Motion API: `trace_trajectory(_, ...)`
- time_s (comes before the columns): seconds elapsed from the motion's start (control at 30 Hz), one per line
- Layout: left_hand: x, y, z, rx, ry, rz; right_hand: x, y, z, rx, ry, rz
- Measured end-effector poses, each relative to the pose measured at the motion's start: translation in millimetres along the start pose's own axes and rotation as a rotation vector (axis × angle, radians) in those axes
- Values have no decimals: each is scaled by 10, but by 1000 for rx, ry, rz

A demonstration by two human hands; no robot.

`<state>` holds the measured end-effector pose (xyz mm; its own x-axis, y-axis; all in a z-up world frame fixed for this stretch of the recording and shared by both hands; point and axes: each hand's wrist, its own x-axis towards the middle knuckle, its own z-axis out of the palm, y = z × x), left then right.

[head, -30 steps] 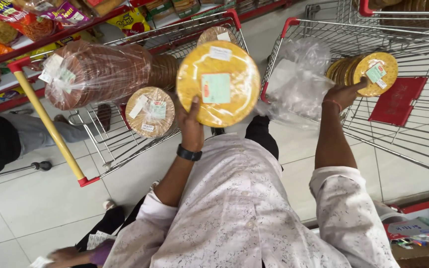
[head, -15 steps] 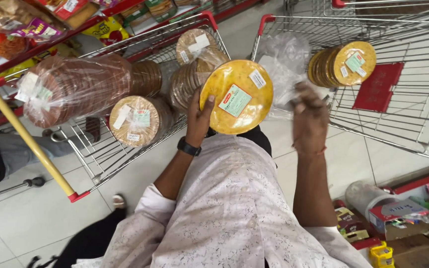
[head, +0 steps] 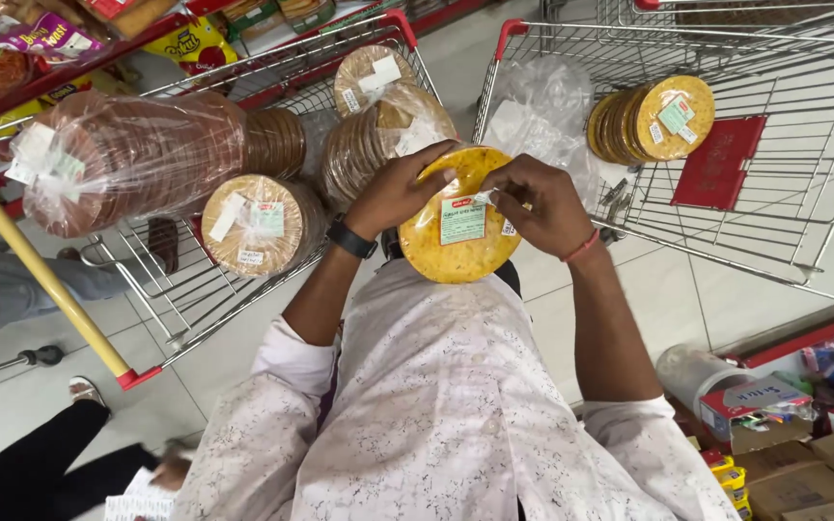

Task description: The person repeatedly picks up round packaged biscuits from a shopping cart, tears off a small white label from a roll, and sticks it onto the top of each package. The person continues this process for multiple biscuit packages throughout the clip.

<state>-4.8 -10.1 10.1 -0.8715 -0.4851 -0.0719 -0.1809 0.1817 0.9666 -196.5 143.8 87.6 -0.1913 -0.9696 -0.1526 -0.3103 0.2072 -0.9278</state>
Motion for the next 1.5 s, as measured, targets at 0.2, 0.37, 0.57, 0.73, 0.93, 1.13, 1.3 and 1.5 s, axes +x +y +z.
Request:
trace_trajectory(0.2,-18,16,19,23,-32,-24,143,-120,29,-367,-51,-165)
trace_trajectory(0.37,-22,89,8,24,-48,-36,152,-43,142,-492,2,-233)
trace_trajectory(0.57,-46,97,40,28,-37,-28,89,-80,266,-563,141,-168)
trace_trajectory(0.73,-20,144,58,-36,-48,-66,99,-270,210,-763,400,-307)
trace_trajectory(0.93,103,226,121,126,-27,-131,-31,377,180,-255,314,99)
trace_trajectory(1.13,318,187,381,333,2,-149,-235,490,62,-241,296,1)
trace_trajectory(1.3,631,72,578,198,-38,-90,-316,632,-101,-156,417,176)
trace_trajectory(1.5,1142,-48,850,49,-121,-12,-470,1356,-318,152,674,123)
